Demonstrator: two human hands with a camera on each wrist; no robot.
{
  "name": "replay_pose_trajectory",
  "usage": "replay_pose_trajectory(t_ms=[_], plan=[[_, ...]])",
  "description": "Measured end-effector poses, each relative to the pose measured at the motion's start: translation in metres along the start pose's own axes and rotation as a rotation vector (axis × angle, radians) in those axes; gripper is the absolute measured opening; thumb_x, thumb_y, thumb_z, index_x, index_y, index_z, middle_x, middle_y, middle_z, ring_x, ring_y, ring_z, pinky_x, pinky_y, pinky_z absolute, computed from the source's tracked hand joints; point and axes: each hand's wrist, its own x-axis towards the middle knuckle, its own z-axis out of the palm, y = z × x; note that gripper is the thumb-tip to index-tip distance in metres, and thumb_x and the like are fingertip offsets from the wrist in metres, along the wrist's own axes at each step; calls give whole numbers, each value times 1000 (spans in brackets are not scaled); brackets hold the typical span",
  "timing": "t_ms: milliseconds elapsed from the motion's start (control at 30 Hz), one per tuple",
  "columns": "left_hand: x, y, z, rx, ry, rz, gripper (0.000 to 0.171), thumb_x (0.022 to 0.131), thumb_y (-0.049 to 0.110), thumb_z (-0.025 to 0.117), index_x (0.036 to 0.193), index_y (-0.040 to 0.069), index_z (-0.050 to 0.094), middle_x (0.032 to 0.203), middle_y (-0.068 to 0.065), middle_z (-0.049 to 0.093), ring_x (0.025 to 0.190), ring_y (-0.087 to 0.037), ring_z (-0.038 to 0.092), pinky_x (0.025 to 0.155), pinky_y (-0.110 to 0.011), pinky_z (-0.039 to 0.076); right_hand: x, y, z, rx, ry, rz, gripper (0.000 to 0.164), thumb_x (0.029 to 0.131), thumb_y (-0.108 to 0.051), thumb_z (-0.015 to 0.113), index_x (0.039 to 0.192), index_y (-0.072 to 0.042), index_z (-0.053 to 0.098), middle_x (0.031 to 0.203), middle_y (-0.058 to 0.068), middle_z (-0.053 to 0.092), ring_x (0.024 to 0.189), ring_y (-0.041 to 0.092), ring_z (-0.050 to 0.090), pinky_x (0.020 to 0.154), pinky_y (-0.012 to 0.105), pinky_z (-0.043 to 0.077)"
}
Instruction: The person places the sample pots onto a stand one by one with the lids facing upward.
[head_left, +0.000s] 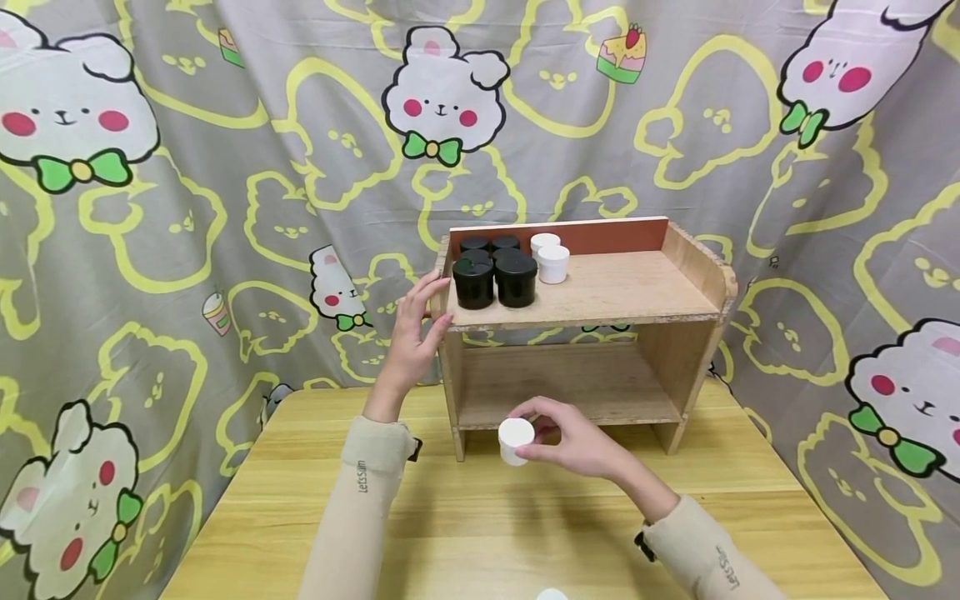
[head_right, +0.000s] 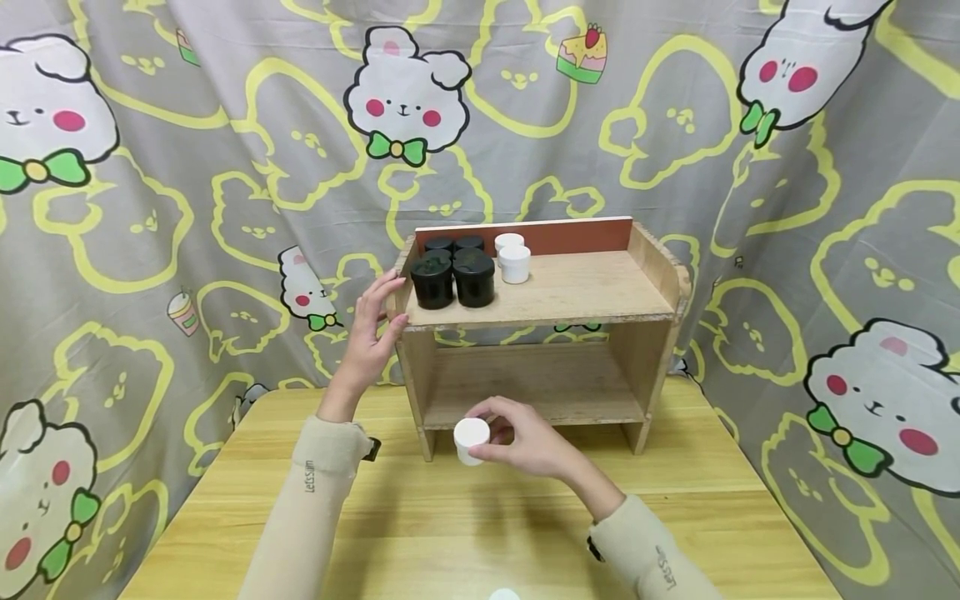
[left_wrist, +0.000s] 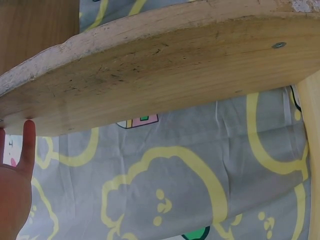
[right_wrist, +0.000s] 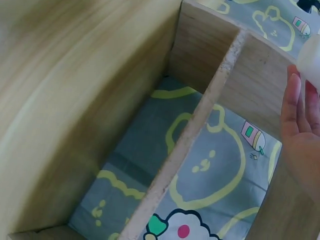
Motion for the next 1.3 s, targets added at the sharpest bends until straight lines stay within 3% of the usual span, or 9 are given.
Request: replay_pose_trajectory(t_ms=[367,600,867,1167,1300], plan=[[-1,1,-1,-1,-7,-12,52,102,9,62,152,15,48,167,-4,35,138,-28,41,96,-37,43,2,-13,-11,-30,30,-24,41,90,-20,82,126,-10,66,113,6,71,94,16,69,84,30,59],[-2,-1,0,0,-6,-9,53,102,7,63,152,15,48,167,-5,35,136,-28,42,98,-38,40,5,-27,-22,-50,58,-41,41,89,-20,83,126,-12,66,111,4,70,92,21,69,81,30,59],[-1,1,0,-7,-5,-19,52,102,6,62,152,15,49,167,-3,35,136,-27,42,97,-33,43,10,-46,-37,-101,101,-61,44,89,-20,84,128,-14,67,111,1,70,92,17,67,80,30,58],[-1,1,-1,-7,-7,-8,52,102,7,62,152,16,48,167,-5,35,138,-29,42,100,-50,38,14,-63,-54,-150,141,-76,43,89,-20,84,129,-18,67,112,-1,70,92,16,67,80,29,58],[0,2,-1,-9,-1,-10,52,102,6,63,151,15,49,166,-5,36,139,-27,41,98,-41,42,15,-71,-62,-172,155,-91,43,90,-19,83,130,-17,67,110,0,70,92,16,67,81,31,57]])
